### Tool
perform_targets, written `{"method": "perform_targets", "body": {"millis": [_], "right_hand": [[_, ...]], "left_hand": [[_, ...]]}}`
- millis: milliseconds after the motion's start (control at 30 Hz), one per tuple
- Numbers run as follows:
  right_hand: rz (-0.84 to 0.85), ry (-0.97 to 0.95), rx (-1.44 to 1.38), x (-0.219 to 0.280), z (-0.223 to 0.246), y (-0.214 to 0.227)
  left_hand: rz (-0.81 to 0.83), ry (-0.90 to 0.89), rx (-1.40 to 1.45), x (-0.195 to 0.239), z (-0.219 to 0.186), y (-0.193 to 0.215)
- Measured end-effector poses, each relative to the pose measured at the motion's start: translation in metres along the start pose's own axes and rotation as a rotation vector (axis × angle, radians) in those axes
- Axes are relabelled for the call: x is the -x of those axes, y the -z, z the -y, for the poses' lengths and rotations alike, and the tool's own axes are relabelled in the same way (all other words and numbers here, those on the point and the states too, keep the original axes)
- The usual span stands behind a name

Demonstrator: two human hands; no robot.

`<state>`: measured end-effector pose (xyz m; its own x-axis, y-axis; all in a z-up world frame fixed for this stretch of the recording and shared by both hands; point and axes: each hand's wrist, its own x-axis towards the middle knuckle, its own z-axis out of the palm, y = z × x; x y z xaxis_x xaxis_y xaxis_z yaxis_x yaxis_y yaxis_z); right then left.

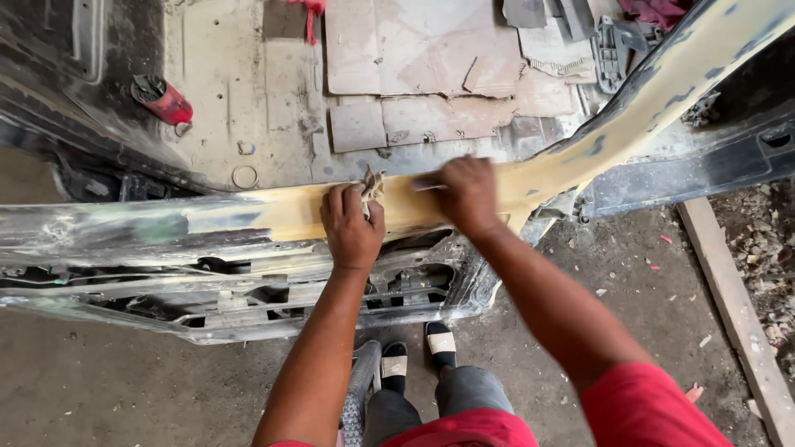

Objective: The person sands a yellow car bumper using a sanding block held in both hands. They move the block back and forth along the surface of the bumper to smooth it out.

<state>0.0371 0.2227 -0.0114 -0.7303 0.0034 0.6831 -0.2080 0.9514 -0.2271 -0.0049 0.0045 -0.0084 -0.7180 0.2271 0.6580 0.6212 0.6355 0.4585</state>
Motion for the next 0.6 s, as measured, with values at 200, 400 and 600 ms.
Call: {"method": "perform_targets", "body": {"millis": [200,400,600], "right_hand": [[0.027,0.034,0.083,-0.009,0.022,-0.006],[-0.015,-0.1,0.139,0.012,-0.021,0.011],[0.059,0.017,0.101,-0.012,0.04,-0.017]], "left_hand": [[0.042,-0.033,0.039,-0.002,0.001,0.007],[0.021,0.011,0.02,0.001,-0.003,0.004],[0.05,-0.022,0.029,0.005,0.001,0.01]]}}
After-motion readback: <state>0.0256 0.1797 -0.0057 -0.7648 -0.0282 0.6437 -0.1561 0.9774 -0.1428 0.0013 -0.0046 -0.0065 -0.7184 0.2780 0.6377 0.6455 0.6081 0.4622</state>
